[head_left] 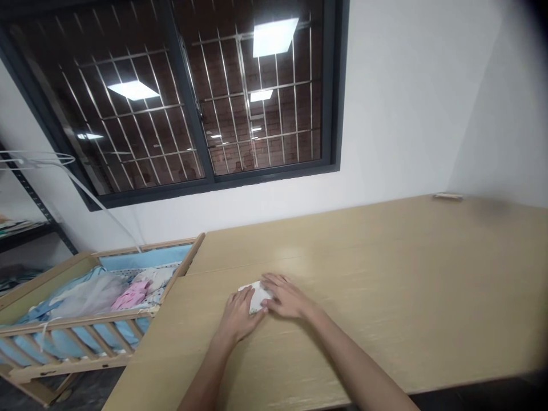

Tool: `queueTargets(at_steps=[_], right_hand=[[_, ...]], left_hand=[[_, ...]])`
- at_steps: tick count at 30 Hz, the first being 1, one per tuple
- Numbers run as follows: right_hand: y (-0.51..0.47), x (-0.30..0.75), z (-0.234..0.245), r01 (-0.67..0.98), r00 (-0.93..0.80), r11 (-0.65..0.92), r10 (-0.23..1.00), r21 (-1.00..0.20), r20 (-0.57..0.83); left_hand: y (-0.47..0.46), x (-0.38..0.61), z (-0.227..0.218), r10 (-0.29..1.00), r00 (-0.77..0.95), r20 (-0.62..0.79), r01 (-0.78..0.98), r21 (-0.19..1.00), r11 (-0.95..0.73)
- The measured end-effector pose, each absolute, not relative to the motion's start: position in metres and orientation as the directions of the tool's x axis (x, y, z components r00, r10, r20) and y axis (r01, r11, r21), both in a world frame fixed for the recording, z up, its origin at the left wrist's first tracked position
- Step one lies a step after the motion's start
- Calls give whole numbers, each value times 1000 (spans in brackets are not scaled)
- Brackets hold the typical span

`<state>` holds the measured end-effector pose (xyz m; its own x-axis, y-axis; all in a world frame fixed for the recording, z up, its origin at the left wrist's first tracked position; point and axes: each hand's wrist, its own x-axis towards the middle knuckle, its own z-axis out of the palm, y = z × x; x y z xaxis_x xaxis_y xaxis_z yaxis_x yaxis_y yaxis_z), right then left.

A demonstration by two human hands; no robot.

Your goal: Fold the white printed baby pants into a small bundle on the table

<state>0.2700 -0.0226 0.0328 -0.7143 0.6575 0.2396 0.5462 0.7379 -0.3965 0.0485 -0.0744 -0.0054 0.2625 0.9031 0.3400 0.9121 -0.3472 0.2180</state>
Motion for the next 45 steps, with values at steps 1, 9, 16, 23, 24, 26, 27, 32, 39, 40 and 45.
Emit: queueTargets(at_steps=[1, 9, 16, 23, 24, 26, 27, 32, 39, 40, 45], right_hand=[[-21, 273, 33, 545, -726, 735, 654, -404, 211], [7, 269, 5, 494, -658, 704, 686, -510, 310], [11, 259, 22, 202, -479, 563, 771, -802, 420], [15, 253, 54, 124, -524, 354, 817, -927, 242], [18, 251, 53, 162, -534, 339, 820, -927, 207], [26, 247, 47, 255, -553, 324, 822, -911, 138], [30, 245, 42, 317, -557, 330, 824, -889, 107], [41, 236, 16, 533, -547, 399, 835, -746, 55], [-3, 236, 39, 408, -749, 747, 603, -525, 276], [-15, 235, 45, 363, -801, 798, 531, -481, 276], [-67, 231, 50, 176, -950, 862, 276, -475, 148]], left_hand=[[-75, 48, -5, 914, 251, 320, 914, 231, -332], [-69, 38, -7, 936, 161, 314, 875, 393, -282], [-74, 34, 20, 905, 20, 426, 817, 515, -261], [-120, 51, 22, 949, -200, 244, 535, 838, -103], [-126, 55, 22, 958, -222, 182, 556, 831, -29], [-134, 66, 21, 964, -251, 85, 672, 732, 111], [-136, 71, 20, 963, -265, 53, 722, 672, 162], [-143, 90, 17, 949, -315, 21, 813, 522, 258], [-172, 121, 4, 890, -185, 416, 974, 195, 112], [-176, 128, -1, 877, -146, 458, 981, 181, 69], [-189, 151, -26, 861, -30, 508, 994, 106, -28]])
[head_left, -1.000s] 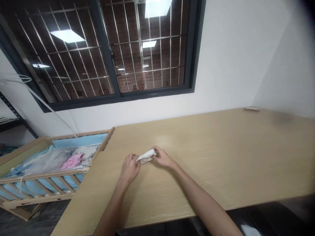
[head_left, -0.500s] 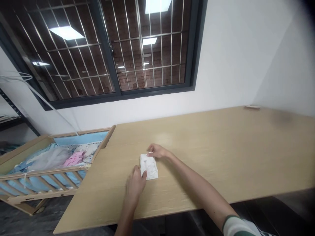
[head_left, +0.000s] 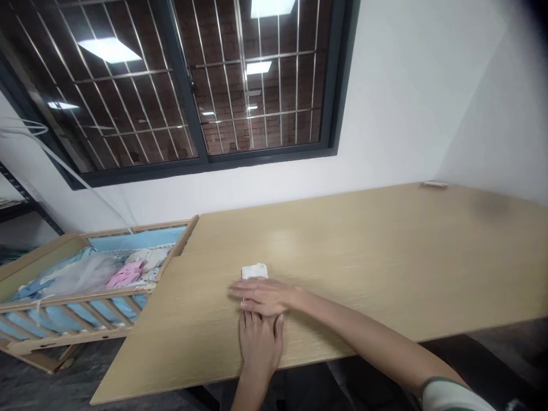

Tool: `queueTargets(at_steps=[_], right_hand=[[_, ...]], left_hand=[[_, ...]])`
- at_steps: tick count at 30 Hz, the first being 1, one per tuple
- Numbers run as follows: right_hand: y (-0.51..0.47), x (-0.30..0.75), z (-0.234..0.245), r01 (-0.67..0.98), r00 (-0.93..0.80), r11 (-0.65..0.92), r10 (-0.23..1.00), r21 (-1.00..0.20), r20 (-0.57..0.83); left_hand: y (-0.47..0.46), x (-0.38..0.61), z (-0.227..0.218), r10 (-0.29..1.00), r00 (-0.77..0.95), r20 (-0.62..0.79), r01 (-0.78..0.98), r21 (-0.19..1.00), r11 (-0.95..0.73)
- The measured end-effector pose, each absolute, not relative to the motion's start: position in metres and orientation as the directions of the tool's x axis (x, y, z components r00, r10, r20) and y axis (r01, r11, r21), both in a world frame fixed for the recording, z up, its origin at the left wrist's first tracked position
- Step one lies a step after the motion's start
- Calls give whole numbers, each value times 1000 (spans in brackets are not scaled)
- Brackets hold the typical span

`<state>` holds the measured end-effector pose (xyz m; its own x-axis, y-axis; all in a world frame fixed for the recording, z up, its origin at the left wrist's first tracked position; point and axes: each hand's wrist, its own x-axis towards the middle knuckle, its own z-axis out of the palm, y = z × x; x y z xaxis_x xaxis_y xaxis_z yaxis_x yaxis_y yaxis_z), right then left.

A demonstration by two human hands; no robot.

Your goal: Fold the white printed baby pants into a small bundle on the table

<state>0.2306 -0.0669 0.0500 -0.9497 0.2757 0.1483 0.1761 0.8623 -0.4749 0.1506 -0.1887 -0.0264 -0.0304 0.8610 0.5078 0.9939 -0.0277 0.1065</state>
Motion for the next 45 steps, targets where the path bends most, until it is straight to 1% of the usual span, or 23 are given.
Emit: queueTargets(at_steps=[3, 6, 10, 14, 19, 22, 26, 29, 31, 32, 34, 36, 38, 41, 45], right_hand=[[-76, 233, 39, 126, -976, 857, 197, -500, 92], [-66, 237, 27, 137, -974, 838, 210, -528, 80], [-34, 239, 17, 200, -961, 830, 270, -521, 62], [-2, 239, 13, 264, -944, 827, 327, -496, 42], [26, 242, 10, 303, -902, 809, 415, -504, 124], [35, 242, 10, 341, -875, 785, 466, -517, 131], [33, 246, 10, 397, -828, 744, 543, -537, 140], [24, 253, 10, 492, -734, 688, 657, -533, 170], [17, 258, 8, 531, -647, 651, 725, -542, 237], [14, 259, 7, 540, -603, 637, 749, -551, 274], [8, 258, 4, 537, -538, 619, 774, -573, 333], [3, 254, 1, 525, -516, 606, 785, -597, 342], [-1, 249, 0, 523, -503, 576, 803, -628, 318], [-11, 245, 2, 534, -461, 519, 841, -668, 284], [-38, 241, 7, 553, -471, 507, 845, -661, 254]], left_hand=[[-190, 151, -30, 848, -23, 529, 990, 132, -56], [-190, 149, -27, 839, -36, 543, 989, 141, -49], [-190, 148, -27, 845, -73, 529, 988, 157, -12], [-189, 147, -33, 857, -78, 509, 984, 176, -15], [-188, 145, -33, 892, -59, 448, 988, 157, -13], [-188, 147, -31, 902, -63, 428, 984, 176, -15], [-187, 140, -27, 915, -72, 396, 963, 266, -39], [-183, 120, -21, 934, -83, 348, 901, 427, -79], [-178, 102, -15, 932, -162, 323, 856, 516, -30], [-175, 95, -13, 929, -220, 298, 847, 531, 30], [-166, 83, -7, 921, -317, 226, 847, 504, 168], [-157, 79, -3, 923, -351, 158, 853, 461, 245], [-149, 80, 1, 934, -336, 125, 858, 450, 249], [-146, 82, 4, 947, -304, 105, 857, 464, 224], [-168, 74, 7, 963, -258, 75, 837, 516, 184]])
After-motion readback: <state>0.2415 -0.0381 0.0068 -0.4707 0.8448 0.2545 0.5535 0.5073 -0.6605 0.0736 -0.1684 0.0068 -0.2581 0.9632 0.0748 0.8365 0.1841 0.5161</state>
